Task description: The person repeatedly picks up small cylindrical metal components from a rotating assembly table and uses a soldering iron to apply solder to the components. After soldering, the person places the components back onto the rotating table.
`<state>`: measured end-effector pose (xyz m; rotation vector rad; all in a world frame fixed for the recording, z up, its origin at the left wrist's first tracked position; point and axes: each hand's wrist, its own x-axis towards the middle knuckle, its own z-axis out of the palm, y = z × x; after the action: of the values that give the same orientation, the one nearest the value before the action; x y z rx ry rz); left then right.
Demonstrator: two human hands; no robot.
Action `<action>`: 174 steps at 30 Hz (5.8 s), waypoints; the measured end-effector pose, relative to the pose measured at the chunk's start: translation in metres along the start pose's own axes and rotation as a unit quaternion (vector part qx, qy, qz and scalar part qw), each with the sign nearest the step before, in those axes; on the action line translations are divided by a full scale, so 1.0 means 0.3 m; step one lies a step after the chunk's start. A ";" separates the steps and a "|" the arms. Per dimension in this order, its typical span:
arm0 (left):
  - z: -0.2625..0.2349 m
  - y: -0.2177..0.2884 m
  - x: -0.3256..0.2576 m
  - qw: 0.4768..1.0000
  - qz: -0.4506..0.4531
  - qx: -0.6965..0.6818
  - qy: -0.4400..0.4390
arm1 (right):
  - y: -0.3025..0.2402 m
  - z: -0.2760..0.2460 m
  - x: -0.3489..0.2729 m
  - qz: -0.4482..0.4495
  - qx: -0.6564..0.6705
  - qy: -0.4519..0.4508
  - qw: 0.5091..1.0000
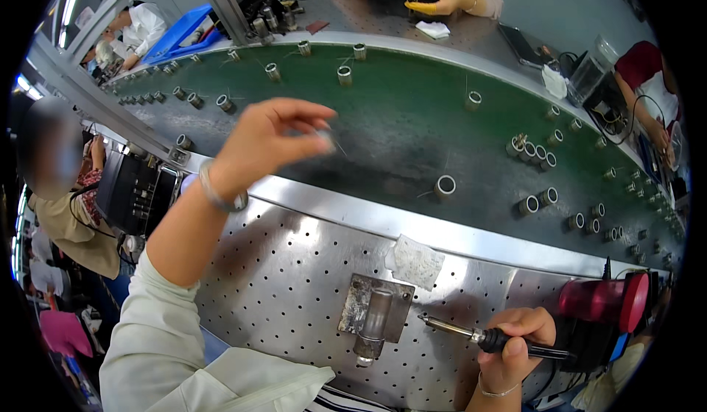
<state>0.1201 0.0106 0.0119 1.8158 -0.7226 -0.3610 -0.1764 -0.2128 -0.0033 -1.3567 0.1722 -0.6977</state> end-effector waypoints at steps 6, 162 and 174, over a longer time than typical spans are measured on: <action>-0.336 -0.285 0.081 0.927 0.013 0.325 0.186 | 0.005 0.006 0.011 0.024 0.094 0.008 0.995; 0.320 0.128 -0.281 0.862 -0.165 -0.403 -0.257 | -0.005 0.012 -0.013 0.035 0.074 -0.055 0.995; 0.319 0.101 -0.275 0.874 -0.043 -0.379 -0.300 | 0.009 -0.015 -0.011 0.039 0.116 -0.100 0.987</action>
<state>-0.0064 -0.0149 -0.0025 0.9700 -0.7664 -1.1311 -0.1803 -0.2145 -0.0076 -1.1815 -0.0159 -0.4947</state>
